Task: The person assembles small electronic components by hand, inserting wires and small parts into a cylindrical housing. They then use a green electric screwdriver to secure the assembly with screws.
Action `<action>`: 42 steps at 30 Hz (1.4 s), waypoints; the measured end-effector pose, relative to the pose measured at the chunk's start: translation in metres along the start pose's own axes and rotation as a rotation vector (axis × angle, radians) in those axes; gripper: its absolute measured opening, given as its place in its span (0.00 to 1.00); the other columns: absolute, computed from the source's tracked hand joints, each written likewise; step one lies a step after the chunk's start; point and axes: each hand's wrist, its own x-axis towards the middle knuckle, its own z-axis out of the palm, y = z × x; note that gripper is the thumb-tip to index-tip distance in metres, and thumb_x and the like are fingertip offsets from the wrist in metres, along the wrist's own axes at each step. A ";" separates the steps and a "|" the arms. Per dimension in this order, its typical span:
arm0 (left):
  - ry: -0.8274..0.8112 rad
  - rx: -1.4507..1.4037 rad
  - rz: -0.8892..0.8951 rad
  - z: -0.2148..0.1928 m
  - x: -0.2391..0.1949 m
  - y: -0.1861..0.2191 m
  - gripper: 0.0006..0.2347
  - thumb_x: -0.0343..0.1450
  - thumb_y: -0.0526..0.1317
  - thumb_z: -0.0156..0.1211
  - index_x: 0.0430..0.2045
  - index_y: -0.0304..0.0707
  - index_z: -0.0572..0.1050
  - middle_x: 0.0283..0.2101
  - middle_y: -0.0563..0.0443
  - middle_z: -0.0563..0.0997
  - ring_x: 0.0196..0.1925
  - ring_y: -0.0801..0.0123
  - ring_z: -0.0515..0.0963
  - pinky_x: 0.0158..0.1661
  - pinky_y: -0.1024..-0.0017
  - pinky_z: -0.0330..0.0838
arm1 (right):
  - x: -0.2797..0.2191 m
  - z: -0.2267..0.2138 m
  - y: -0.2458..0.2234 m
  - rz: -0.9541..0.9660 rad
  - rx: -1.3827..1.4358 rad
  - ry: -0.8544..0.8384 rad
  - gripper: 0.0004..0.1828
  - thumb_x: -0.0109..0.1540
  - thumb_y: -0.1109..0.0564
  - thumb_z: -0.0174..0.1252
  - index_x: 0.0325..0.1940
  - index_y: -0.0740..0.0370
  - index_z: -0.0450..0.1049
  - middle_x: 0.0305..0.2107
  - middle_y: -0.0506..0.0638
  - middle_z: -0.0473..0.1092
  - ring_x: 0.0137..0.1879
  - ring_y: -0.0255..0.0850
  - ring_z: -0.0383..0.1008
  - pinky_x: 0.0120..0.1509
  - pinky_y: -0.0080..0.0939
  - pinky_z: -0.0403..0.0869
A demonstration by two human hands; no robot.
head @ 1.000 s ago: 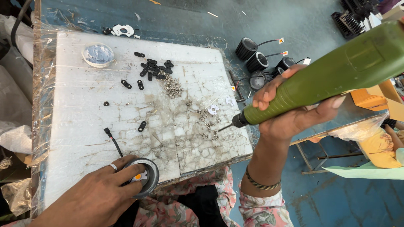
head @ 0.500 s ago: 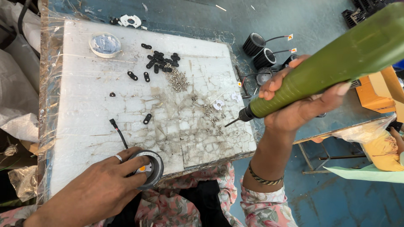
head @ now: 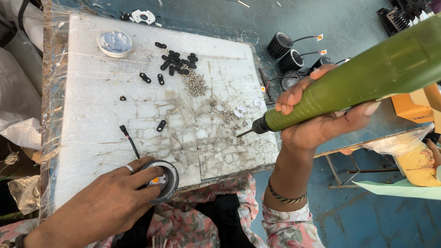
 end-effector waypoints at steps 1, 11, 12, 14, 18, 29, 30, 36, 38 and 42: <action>-0.014 -0.004 -0.010 0.000 0.000 0.000 0.10 0.65 0.43 0.66 0.36 0.42 0.78 0.59 0.48 0.75 0.63 0.45 0.74 0.53 0.59 0.73 | 0.000 0.000 0.001 0.007 -0.007 0.002 0.50 0.65 0.14 0.39 0.46 0.69 0.66 0.21 0.59 0.66 0.21 0.44 0.64 0.27 0.42 0.69; 0.029 -0.078 -0.041 -0.005 0.004 0.005 0.16 0.67 0.52 0.68 0.35 0.40 0.78 0.59 0.45 0.76 0.62 0.38 0.73 0.49 0.56 0.74 | 0.011 0.003 -0.016 -0.028 0.016 -0.102 0.51 0.65 0.14 0.36 0.46 0.70 0.70 0.20 0.59 0.68 0.20 0.43 0.67 0.25 0.42 0.70; 0.042 -0.070 -0.033 -0.006 0.004 0.006 0.15 0.66 0.52 0.68 0.35 0.40 0.78 0.58 0.45 0.76 0.62 0.39 0.74 0.49 0.56 0.74 | 0.011 0.003 -0.020 -0.038 0.022 -0.103 0.51 0.66 0.15 0.36 0.45 0.69 0.69 0.21 0.59 0.68 0.21 0.43 0.67 0.26 0.42 0.70; 0.068 -0.056 -0.013 -0.007 0.005 0.008 0.15 0.66 0.51 0.68 0.35 0.41 0.78 0.58 0.45 0.77 0.61 0.40 0.75 0.49 0.56 0.74 | 0.010 0.005 -0.021 -0.033 0.020 -0.097 0.51 0.66 0.15 0.36 0.45 0.69 0.69 0.21 0.59 0.68 0.21 0.43 0.68 0.26 0.42 0.71; 0.076 -0.036 -0.020 -0.013 0.008 0.013 0.15 0.66 0.52 0.69 0.33 0.42 0.78 0.57 0.46 0.77 0.59 0.41 0.76 0.49 0.56 0.75 | 0.012 0.011 -0.003 0.021 0.001 -0.063 0.49 0.67 0.15 0.36 0.45 0.68 0.68 0.20 0.57 0.67 0.21 0.43 0.67 0.26 0.41 0.70; 0.087 -0.047 -0.009 -0.019 0.011 0.017 0.16 0.62 0.49 0.71 0.35 0.40 0.78 0.56 0.45 0.77 0.57 0.43 0.77 0.48 0.57 0.75 | 0.014 0.005 0.001 0.021 -0.045 -0.062 0.45 0.66 0.19 0.36 0.47 0.66 0.68 0.20 0.57 0.66 0.22 0.43 0.65 0.28 0.41 0.69; 0.050 -0.056 -0.037 -0.019 0.010 0.017 0.16 0.61 0.48 0.72 0.35 0.39 0.79 0.56 0.45 0.76 0.58 0.42 0.76 0.48 0.56 0.75 | 0.014 0.005 0.002 0.023 -0.036 -0.063 0.45 0.66 0.19 0.36 0.47 0.66 0.68 0.20 0.57 0.66 0.22 0.43 0.65 0.28 0.40 0.69; 0.125 0.005 0.042 -0.022 0.013 0.019 0.17 0.61 0.49 0.71 0.35 0.38 0.78 0.54 0.43 0.76 0.59 0.38 0.75 0.50 0.54 0.73 | 0.013 0.001 0.008 0.049 -0.032 -0.053 0.44 0.67 0.19 0.36 0.45 0.66 0.67 0.19 0.57 0.66 0.21 0.43 0.65 0.27 0.40 0.69; 0.076 -0.021 -0.001 -0.026 0.015 0.022 0.16 0.60 0.46 0.72 0.35 0.36 0.79 0.53 0.41 0.76 0.58 0.37 0.74 0.48 0.53 0.73 | 0.014 0.001 0.008 0.041 -0.010 -0.058 0.45 0.67 0.20 0.36 0.44 0.68 0.67 0.20 0.58 0.66 0.21 0.43 0.66 0.27 0.41 0.69; 0.068 -0.022 -0.014 -0.033 0.018 0.028 0.15 0.61 0.46 0.70 0.31 0.35 0.78 0.52 0.42 0.77 0.57 0.40 0.75 0.47 0.54 0.74 | 0.018 0.003 -0.013 -0.005 0.029 -0.142 0.47 0.65 0.18 0.37 0.46 0.68 0.68 0.24 0.59 0.69 0.24 0.43 0.69 0.27 0.42 0.69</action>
